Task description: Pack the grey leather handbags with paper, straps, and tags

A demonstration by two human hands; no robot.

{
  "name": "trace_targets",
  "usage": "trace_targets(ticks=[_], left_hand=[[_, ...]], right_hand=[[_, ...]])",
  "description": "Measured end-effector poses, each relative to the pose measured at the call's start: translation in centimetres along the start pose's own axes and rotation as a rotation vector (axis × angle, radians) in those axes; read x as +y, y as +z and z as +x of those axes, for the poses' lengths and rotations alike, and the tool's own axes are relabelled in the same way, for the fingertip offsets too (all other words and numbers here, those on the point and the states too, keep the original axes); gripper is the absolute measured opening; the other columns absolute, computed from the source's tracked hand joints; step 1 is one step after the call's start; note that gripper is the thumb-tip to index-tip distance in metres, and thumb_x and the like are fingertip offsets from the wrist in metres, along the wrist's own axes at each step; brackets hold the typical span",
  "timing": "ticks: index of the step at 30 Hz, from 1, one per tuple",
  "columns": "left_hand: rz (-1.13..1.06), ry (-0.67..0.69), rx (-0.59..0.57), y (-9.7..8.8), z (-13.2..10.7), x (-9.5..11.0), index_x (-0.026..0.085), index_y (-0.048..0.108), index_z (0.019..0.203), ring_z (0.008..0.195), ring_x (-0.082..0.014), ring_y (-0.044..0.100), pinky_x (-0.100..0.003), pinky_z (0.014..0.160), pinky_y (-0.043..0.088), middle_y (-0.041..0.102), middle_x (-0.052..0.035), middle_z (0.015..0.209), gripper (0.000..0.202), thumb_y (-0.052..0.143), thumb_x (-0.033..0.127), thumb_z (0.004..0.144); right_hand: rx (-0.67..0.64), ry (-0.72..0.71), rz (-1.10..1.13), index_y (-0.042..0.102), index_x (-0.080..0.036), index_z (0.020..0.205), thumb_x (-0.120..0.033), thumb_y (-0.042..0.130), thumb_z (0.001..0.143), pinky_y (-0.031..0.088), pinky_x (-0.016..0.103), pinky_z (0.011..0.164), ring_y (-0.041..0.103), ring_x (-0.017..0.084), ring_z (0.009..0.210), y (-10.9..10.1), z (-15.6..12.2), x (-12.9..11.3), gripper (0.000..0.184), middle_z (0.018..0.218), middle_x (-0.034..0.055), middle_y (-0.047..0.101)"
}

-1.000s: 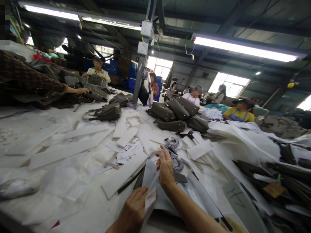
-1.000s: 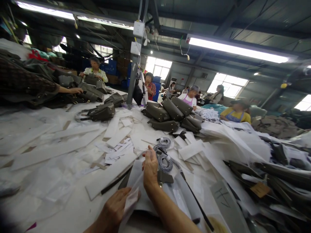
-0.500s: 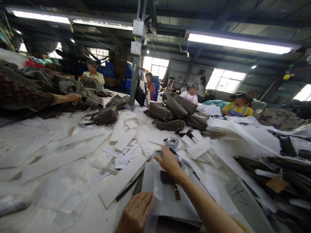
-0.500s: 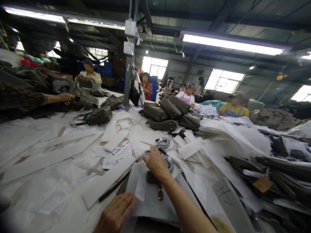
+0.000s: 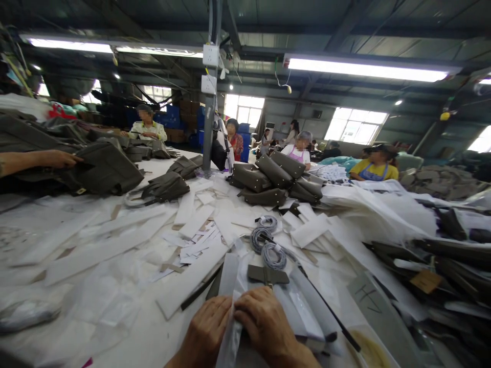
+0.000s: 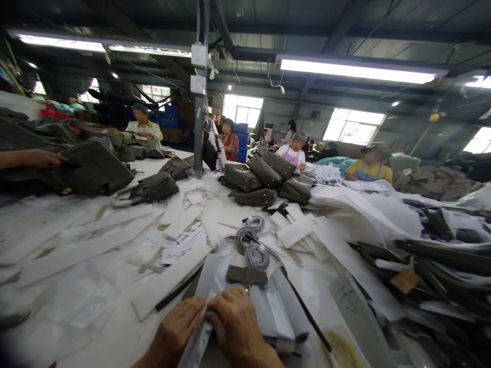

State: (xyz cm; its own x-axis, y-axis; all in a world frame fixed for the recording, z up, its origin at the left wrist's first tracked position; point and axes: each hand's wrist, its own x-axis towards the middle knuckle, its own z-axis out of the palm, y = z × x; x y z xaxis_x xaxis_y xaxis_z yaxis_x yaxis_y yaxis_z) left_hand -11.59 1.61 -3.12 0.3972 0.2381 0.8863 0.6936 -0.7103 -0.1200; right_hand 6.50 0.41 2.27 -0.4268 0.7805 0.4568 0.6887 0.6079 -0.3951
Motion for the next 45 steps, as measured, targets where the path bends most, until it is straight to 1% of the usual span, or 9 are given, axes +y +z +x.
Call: trace_targets(ticks=[6,11,16,20,25,32,37,41,45], left_hand=[[0.015,0.035,-0.102,-0.5,-0.1,-0.1,0.01,0.066,0.106,0.094,-0.0189,0.069,-0.031,0.083,0.058,0.073,-0.0099,0.099,0.031,0.037,0.005,0.095],[-0.035,-0.026,-0.177,-0.9,0.1,0.3,0.01,0.066,0.106,0.092,-0.0205,0.069,-0.034,0.083,0.059,0.072,-0.0113,0.099,0.031,0.036,0.012,0.098],[-0.063,-0.053,-0.263,-1.2,0.5,0.5,0.009,0.065,0.109,0.096,-0.0214,0.068,-0.036,0.085,0.058,0.071,-0.0133,0.103,0.028,0.04,0.012,0.098],[-0.064,-0.062,-0.282,-1.4,0.7,0.5,0.007,0.064,0.11,0.095,-0.0201,0.068,-0.035,0.084,0.058,0.071,-0.0136,0.102,0.026,0.041,0.012,0.098],[-0.066,-0.067,-0.25,-1.4,0.8,0.6,0.006,0.063,0.106,0.096,-0.0217,0.067,-0.036,0.085,0.058,0.071,-0.0138,0.101,0.027,0.038,0.012,0.098],[-0.104,-0.135,-0.262,-1.6,1.0,0.6,0.007,0.058,0.116,0.097,-0.0202,0.066,-0.034,0.087,0.057,0.069,-0.0113,0.102,0.024,0.044,0.011,0.097],[-0.128,-0.106,-0.262,-1.9,1.3,0.6,0.012,0.047,0.136,0.1,-0.0176,0.066,-0.032,0.087,0.057,0.069,-0.0087,0.104,0.039,0.048,0.012,0.097],[-0.097,-0.098,-0.299,-1.9,1.2,0.5,0.014,0.052,0.132,0.098,-0.0176,0.066,-0.033,0.085,0.058,0.069,-0.0098,0.104,0.035,0.046,0.014,0.098],[-0.115,-0.15,-0.228,-1.8,0.9,-0.3,0.015,0.06,0.119,0.096,-0.0176,0.066,-0.033,0.084,0.058,0.069,-0.0089,0.102,0.028,0.047,0.01,0.095]], right_hand=[[0.15,-0.048,-0.031,0.059,-0.024,0.112,-0.011,0.077,0.074,0.047,0.034,0.078,0.062,0.024,0.089,-0.5,0.1,-0.1,0.044,0.098,0.003,0.07],[0.219,-0.241,0.032,0.06,-0.022,0.094,-0.01,0.06,0.088,0.046,0.035,0.076,0.06,0.019,0.082,-2.1,-0.9,-1.5,0.014,0.086,0.0029,0.065],[0.24,-0.291,0.04,0.062,-0.02,0.098,-0.004,0.059,0.088,0.047,0.039,0.088,0.063,0.019,0.087,-3.9,-3.0,-1.4,0.019,0.088,0.0038,0.067],[0.155,-0.28,-0.069,0.063,-0.023,0.11,-0.008,0.06,0.088,0.045,0.043,0.098,0.063,0.022,0.102,-4.0,-4.0,-0.8,0.026,0.099,0.0053,0.07],[0.014,-0.314,-0.254,0.056,-0.021,0.132,-0.014,0.05,0.094,0.04,0.048,0.107,0.057,0.025,0.12,-1.7,-3.3,-0.5,0.039,0.126,0.0091,0.065],[0.043,-0.278,-0.189,0.055,-0.017,0.128,-0.01,0.041,0.097,0.049,0.039,0.092,0.063,0.02,0.101,-0.5,-2.5,0.6,0.035,0.111,0.0092,0.07],[0.022,-0.23,-0.179,0.062,-0.018,0.116,-0.01,0.044,0.095,0.051,0.039,0.082,0.064,0.022,0.091,-0.5,-1.8,0.3,0.028,0.102,0.0082,0.07],[0.069,-0.217,-0.158,0.063,-0.02,0.119,-0.011,0.046,0.093,0.054,0.038,0.081,0.066,0.022,0.091,-1.8,-1.5,-0.2,0.032,0.103,0.0086,0.071],[0.188,-0.361,-0.114,0.06,-0.025,0.127,-0.01,0.057,0.087,0.056,0.038,0.085,0.069,0.023,0.097,-4.1,-3.7,0.0,0.043,0.106,0.0077,0.073]])
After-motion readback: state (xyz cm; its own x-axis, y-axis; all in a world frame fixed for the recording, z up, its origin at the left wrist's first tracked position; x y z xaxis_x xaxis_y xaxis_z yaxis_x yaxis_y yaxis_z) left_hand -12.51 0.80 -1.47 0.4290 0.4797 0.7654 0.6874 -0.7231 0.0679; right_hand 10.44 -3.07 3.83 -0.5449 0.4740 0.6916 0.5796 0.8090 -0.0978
